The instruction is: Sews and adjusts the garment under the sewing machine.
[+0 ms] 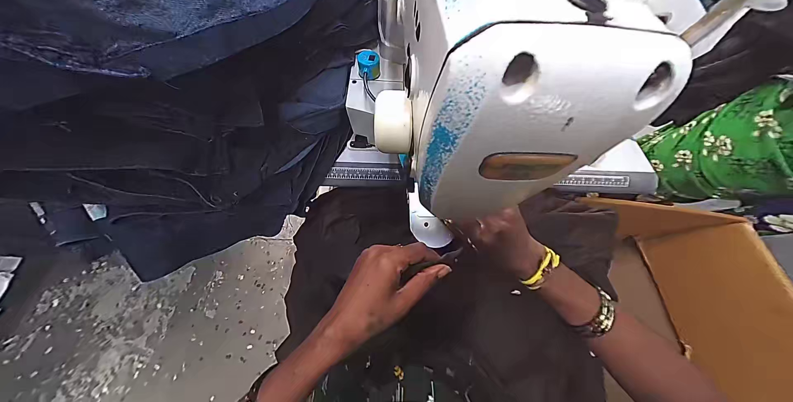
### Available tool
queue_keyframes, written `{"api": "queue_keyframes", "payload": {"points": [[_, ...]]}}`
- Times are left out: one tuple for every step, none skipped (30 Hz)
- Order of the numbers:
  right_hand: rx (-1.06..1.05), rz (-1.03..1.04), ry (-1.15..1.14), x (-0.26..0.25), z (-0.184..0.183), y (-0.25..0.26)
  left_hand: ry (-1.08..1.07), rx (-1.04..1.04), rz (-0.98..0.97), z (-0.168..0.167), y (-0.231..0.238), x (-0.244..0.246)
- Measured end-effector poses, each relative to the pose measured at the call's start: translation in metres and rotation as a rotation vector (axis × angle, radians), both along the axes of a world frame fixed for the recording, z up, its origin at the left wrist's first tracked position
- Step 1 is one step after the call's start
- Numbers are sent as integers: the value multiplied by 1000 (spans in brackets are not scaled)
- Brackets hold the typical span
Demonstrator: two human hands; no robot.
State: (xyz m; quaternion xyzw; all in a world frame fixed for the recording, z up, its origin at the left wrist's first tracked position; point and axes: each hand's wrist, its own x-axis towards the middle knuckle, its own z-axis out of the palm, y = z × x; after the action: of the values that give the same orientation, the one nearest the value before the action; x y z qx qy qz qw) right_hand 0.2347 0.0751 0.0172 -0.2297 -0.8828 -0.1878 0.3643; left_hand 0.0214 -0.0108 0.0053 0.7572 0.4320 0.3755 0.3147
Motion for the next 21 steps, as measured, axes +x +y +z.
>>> {"api": "queue_keyframes", "payload": {"points": [[18, 35, -19, 3, 0, 1, 4, -12, -16, -1, 0, 1], [26, 75, -28, 4, 1, 3, 6, -19, -30, -1, 1, 1], [32, 98, -28, 4, 1, 2, 1, -27, -40, -1, 1, 0], [42, 108, -24, 3, 0, 1, -21, -37, -35, -1, 2, -2], [40, 118, -16, 2, -2, 1, -57, -51, -2, -3, 3, -4], [44, 118, -12, 2, -4, 1, -91, -67, 65, -4, 5, -7], [52, 112, -13, 2, -4, 2, -95, -89, 158, -5, 11, -11], [62, 110, -10, 1, -4, 3, -67, -114, 259, -5, 21, -14], [68, 105, -12, 0, -4, 4, -12, -134, 343, -4, 32, -18], [67, 98, -18, -2, -5, 4, 40, -156, 400, -5, 44, -18], [62, 90, -20, -4, -4, 5, 69, -169, 429, -4, 55, -16], [46, 83, -15, -5, -2, 5, 69, -167, 440, -2, 65, -11], [26, 78, -9, -6, -1, 5, 56, -156, 449, 0, 70, -5], [17, 70, -5, -7, -2, 4, 41, -162, 461, 3, 73, 2], [12, 58, 3, -7, -2, 3, 28, -186, 470, 6, 74, 8], [8, 44, 22, -6, -2, 5, 8, -220, 469, 10, 75, 12], [0, 23, 43, -7, -1, 8, -7, -246, 459, 15, 77, 11], [-12, -3, 58, -9, 0, 7, -20, -258, 444, 18, 77, 7], [-29, -34, 69, -9, 1, 4, -16, -243, 417, 17, 77, 1], [-54, -69, 85, -8, 2, 0, -2, -220, 360, 16, 76, -8], [-103, -89, 121, -4, 2, -5, 22, -188, 266, 15, 73, -19]]}}
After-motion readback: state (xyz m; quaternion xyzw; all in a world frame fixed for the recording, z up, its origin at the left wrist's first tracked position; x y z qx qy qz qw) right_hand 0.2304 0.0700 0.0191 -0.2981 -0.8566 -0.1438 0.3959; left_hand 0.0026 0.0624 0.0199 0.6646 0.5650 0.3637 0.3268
